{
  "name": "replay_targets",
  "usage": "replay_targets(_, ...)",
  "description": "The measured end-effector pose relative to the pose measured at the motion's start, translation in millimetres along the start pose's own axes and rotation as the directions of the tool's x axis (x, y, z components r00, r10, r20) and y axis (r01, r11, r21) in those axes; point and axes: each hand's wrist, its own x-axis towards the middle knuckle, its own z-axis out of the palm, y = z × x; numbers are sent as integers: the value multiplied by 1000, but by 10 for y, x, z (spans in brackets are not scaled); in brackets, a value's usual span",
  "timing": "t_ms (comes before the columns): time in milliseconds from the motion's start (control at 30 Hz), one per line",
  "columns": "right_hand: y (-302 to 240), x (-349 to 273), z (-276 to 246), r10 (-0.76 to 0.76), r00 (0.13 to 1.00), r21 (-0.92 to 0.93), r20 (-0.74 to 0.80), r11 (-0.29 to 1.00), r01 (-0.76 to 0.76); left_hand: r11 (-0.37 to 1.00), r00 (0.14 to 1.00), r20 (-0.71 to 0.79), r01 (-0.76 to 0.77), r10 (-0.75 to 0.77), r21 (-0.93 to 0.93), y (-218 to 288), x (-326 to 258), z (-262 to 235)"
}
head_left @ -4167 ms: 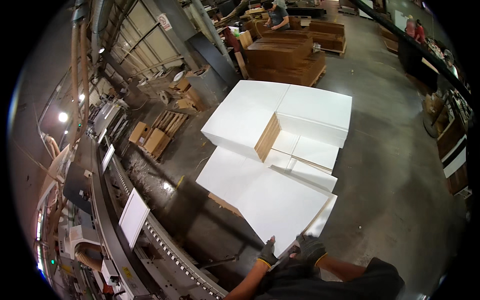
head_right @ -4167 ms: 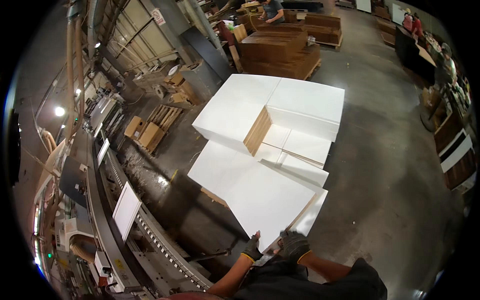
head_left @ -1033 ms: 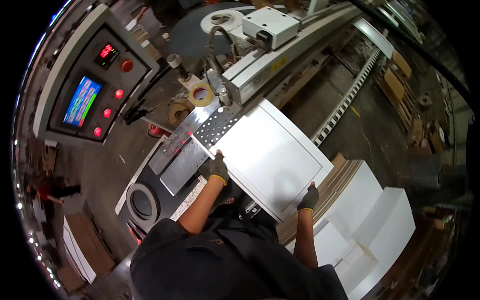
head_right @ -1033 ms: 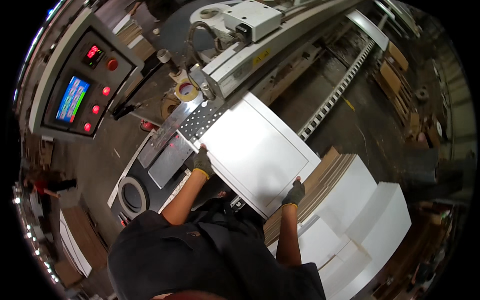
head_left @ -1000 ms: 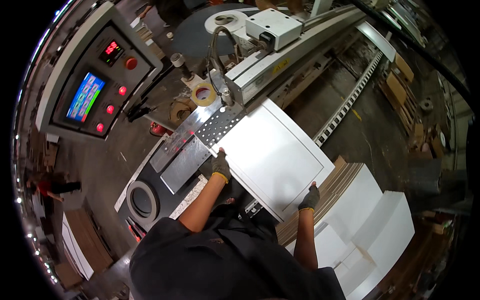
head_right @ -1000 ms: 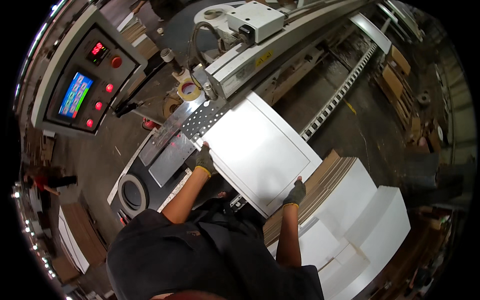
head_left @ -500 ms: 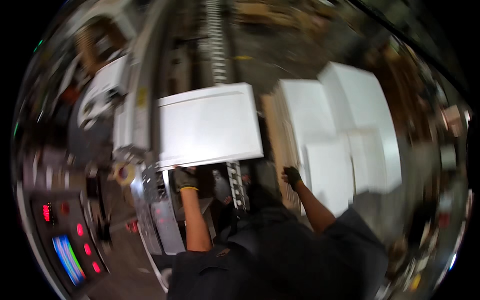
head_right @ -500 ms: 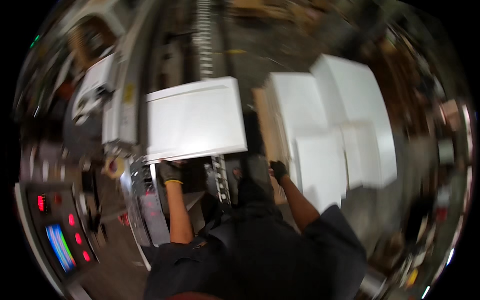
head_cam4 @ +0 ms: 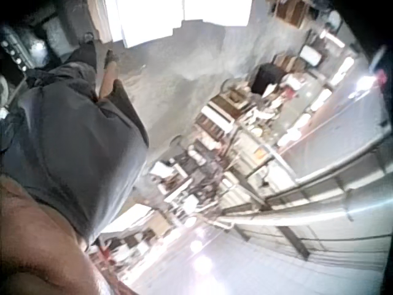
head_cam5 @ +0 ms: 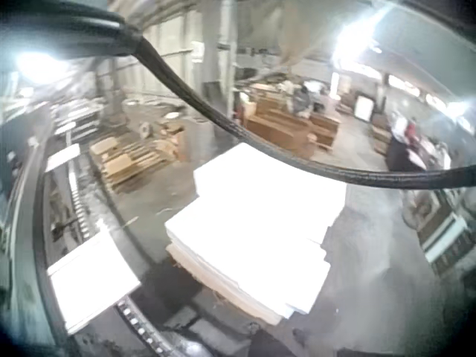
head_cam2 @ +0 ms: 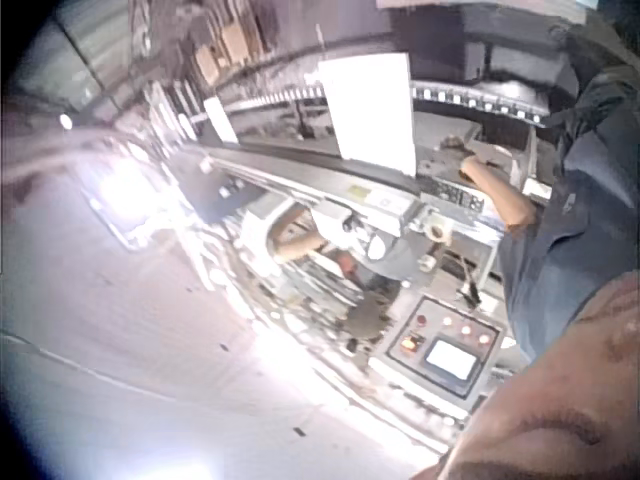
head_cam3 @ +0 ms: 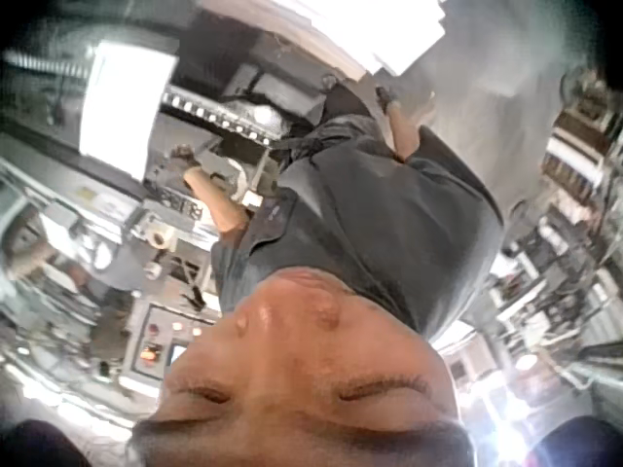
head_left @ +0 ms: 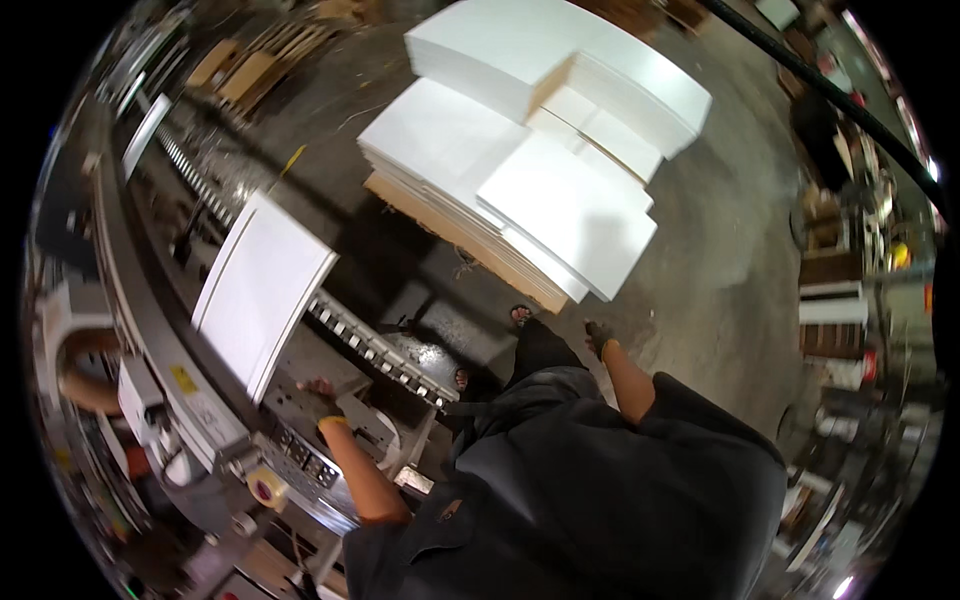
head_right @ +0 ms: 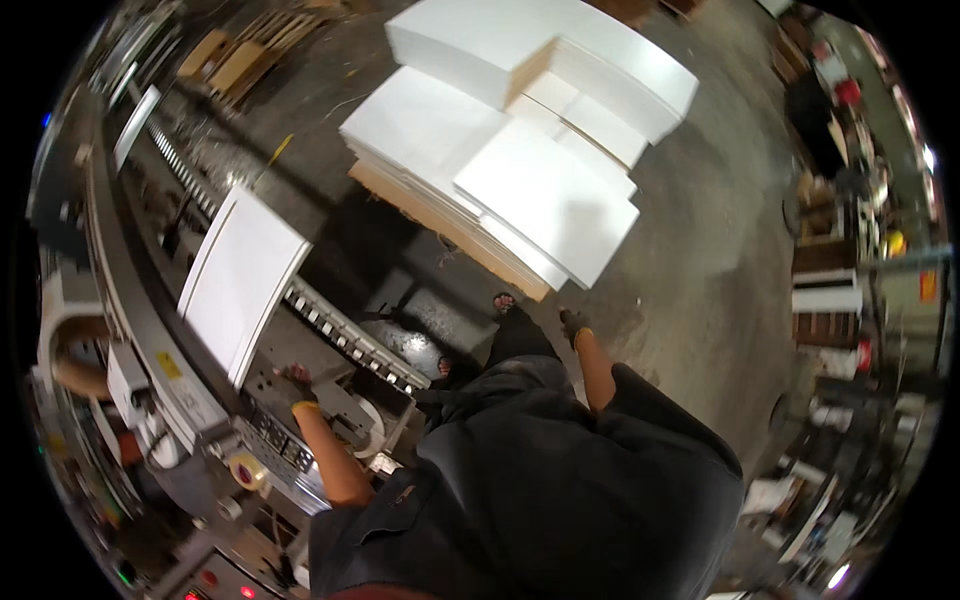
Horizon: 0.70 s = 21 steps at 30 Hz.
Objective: The person picks up white rectangular panels from a stack and places them onto a machine's conveyor belt. The person then retrieves the panels from the machine and stacks them back onto the pile, repeating this process continuously.
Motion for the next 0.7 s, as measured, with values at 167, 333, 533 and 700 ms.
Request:
replay_targets(167, -259, 655, -240, 34, 982, -35, -184, 999, -41, 881, 953, 183, -296, 243, 370, -785, -1308, 50)
replay_targets(333, -896, 1367, -419, 78, 924, -213, -373, 963, -167, -20, 769, 248, -293, 589, 956, -1137, -2561, 495)
replay_targets(533, -826, 1818, -395, 41, 946, 42, -322, 999, -28, -22, 670, 390, -488, 632, 873, -1257, -2925, 1386)
replay_targets(700, -471, 2174, -652, 1, 977, 87, -214, 996, 18, 252, 836, 426, -520, 346, 816, -2221, -2803, 2133)
